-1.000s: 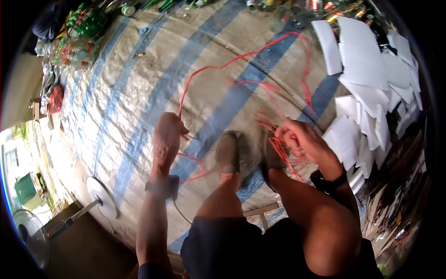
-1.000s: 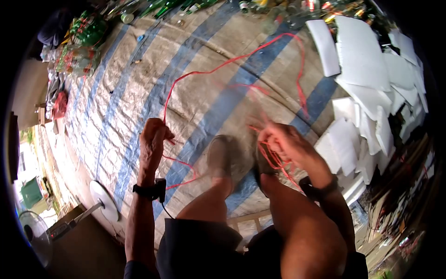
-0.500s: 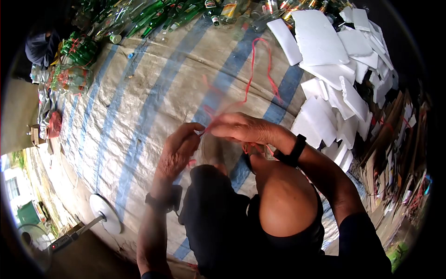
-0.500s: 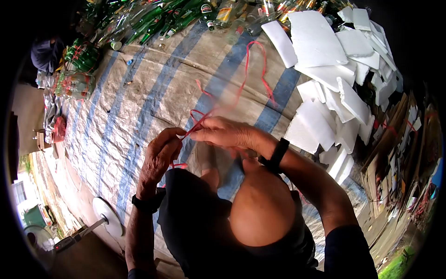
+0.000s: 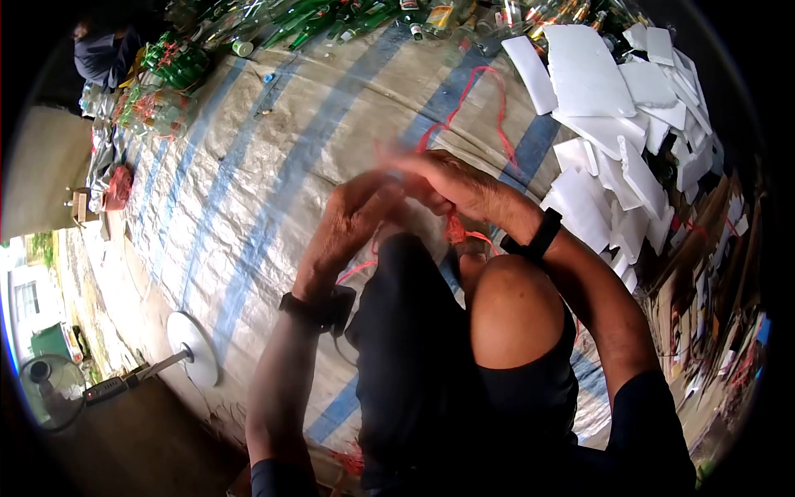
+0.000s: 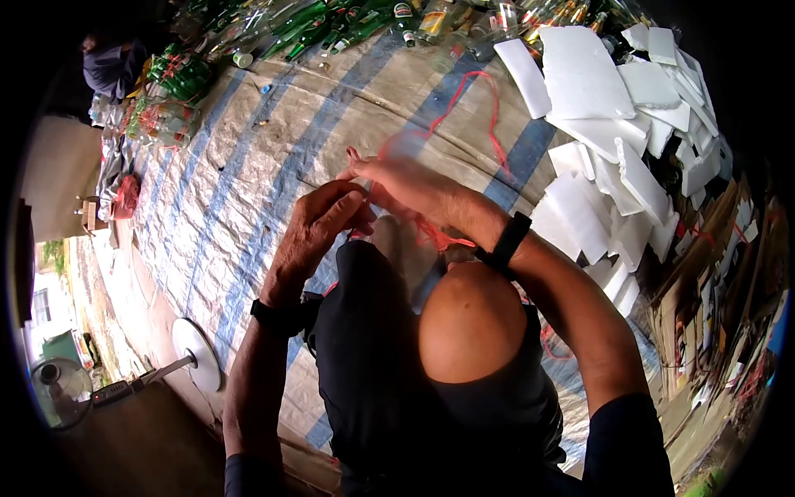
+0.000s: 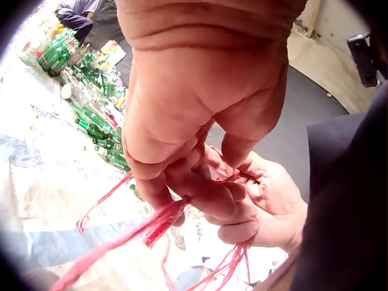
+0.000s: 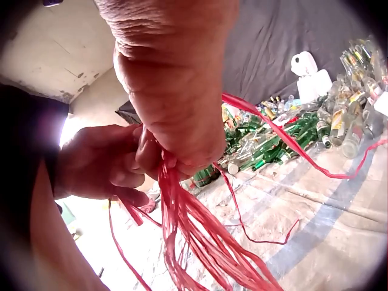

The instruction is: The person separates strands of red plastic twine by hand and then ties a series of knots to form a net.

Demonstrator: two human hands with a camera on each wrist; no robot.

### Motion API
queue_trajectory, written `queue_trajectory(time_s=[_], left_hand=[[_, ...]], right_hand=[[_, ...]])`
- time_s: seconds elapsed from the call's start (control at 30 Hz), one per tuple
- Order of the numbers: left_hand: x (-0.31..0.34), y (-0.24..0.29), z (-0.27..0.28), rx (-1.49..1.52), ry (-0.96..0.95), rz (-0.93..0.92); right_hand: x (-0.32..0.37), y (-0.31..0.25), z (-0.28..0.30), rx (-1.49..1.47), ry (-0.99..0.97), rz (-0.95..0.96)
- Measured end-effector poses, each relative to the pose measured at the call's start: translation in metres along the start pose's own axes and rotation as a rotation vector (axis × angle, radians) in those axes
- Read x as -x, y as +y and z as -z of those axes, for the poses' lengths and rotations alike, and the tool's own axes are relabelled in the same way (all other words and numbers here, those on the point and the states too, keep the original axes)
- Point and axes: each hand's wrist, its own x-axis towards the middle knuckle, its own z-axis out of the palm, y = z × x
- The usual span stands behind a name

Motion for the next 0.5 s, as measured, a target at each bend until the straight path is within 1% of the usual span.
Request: queue_trajectory(time_s=[0.07, 0.13, 0.23, 0.3, 0.33, 0.4, 0.47, 0.5], left_hand=[[-0.001, -0.001, -0.002, 0.093, 0.013, -0.029], [-0.004, -0.008, -0.005, 0.114, 0.053, -0.041], [-0.008, -0.015, -0.008, 0.167, 0.044, 0.014], [-0.01, -0.023, -0.012, 0.307, 0.128, 0.039], [-0.011, -0.026, -0.01, 0.308, 0.13, 0.039], [-0.014, -0.032, -0.004, 0.454, 0.109, 0.127], [-0.015, -0.038, -0.001, 0.471, 0.101, 0.106], [-0.015, -0.039, -0.001, 0.488, 0.091, 0.083]], right_hand=[[-0.006, 0.007, 0.004, 0.019, -0.042, 0.033], [-0.007, 0.01, 0.007, 0.014, -0.034, 0.027], [-0.005, 0.006, 0.001, 0.011, -0.029, 0.025], [-0.007, 0.007, -0.001, 0.015, -0.033, 0.032], [-0.01, 0.011, 0.0, 0.014, -0.009, 0.042], [-0.013, 0.012, 0.0, 0.012, 0.012, 0.05], [-0.013, 0.012, 0.0, 0.01, -0.059, 0.05], [-0.015, 0.014, 0.001, 0.009, -0.061, 0.048]])
